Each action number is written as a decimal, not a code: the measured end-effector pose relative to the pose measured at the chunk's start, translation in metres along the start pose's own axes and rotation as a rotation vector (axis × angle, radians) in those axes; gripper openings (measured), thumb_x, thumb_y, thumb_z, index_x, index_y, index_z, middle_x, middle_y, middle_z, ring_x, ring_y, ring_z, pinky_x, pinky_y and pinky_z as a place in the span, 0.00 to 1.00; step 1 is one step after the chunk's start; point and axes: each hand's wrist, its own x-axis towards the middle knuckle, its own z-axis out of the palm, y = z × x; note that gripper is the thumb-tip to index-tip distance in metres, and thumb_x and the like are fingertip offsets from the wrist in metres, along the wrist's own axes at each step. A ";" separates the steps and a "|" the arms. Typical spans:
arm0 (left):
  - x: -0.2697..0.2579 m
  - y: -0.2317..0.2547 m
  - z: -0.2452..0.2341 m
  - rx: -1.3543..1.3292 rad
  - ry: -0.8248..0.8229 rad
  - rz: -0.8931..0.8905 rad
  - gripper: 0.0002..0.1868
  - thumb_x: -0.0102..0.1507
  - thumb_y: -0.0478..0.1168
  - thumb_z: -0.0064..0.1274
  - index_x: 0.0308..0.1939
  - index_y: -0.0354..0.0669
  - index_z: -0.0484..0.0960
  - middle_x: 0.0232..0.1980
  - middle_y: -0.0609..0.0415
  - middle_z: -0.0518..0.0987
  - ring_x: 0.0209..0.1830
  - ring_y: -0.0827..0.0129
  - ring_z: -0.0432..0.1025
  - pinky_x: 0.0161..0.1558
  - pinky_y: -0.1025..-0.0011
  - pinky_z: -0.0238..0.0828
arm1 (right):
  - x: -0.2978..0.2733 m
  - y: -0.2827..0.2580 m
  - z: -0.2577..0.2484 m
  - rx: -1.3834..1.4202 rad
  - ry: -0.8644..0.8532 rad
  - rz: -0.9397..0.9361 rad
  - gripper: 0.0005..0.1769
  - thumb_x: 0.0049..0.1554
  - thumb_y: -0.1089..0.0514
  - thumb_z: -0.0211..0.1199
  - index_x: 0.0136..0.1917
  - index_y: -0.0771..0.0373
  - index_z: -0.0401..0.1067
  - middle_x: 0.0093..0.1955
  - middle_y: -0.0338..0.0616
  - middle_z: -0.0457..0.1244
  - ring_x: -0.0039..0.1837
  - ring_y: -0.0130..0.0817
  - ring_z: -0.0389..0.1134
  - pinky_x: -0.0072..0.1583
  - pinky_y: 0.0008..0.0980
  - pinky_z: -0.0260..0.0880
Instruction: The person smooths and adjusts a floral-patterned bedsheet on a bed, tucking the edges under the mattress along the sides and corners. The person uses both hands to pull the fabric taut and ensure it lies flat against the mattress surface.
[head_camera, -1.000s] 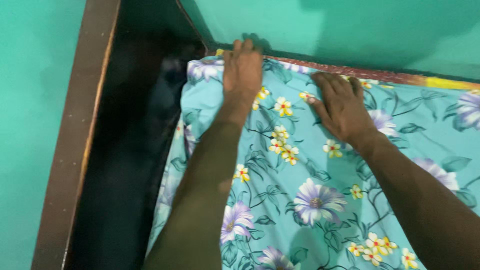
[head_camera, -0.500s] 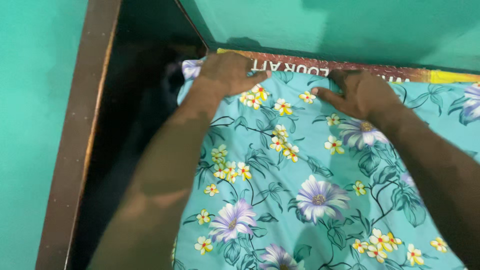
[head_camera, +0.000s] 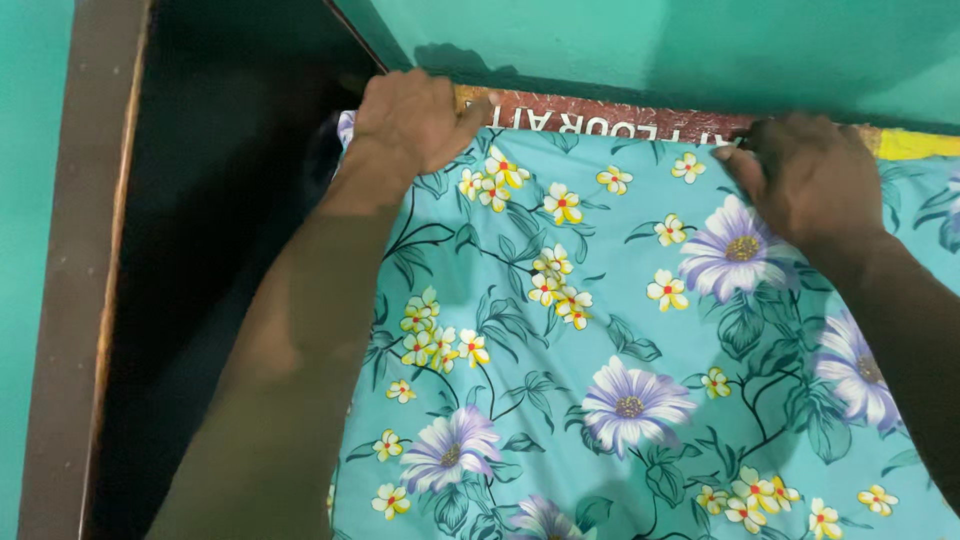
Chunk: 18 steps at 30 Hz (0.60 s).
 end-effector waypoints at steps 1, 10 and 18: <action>0.000 -0.004 0.003 -0.011 0.101 0.021 0.38 0.72 0.67 0.35 0.40 0.37 0.87 0.40 0.36 0.82 0.44 0.43 0.77 0.48 0.51 0.72 | -0.001 0.000 0.000 0.035 0.044 0.027 0.19 0.73 0.43 0.61 0.56 0.61 0.72 0.54 0.50 0.67 0.58 0.50 0.66 0.63 0.49 0.65; -0.034 0.016 0.010 0.138 0.615 0.116 0.15 0.75 0.48 0.51 0.55 0.38 0.79 0.52 0.44 0.79 0.56 0.51 0.74 0.64 0.51 0.66 | -0.018 -0.009 -0.001 -0.111 0.114 0.055 0.25 0.68 0.36 0.61 0.59 0.59 0.70 0.55 0.51 0.62 0.61 0.51 0.62 0.64 0.49 0.59; -0.132 0.054 0.023 -0.061 0.512 -0.031 0.37 0.67 0.63 0.50 0.74 0.50 0.69 0.77 0.38 0.63 0.78 0.42 0.53 0.70 0.28 0.41 | -0.003 -0.036 -0.034 0.009 0.074 -0.085 0.41 0.61 0.31 0.58 0.76 0.59 0.67 0.74 0.54 0.62 0.75 0.53 0.61 0.77 0.54 0.55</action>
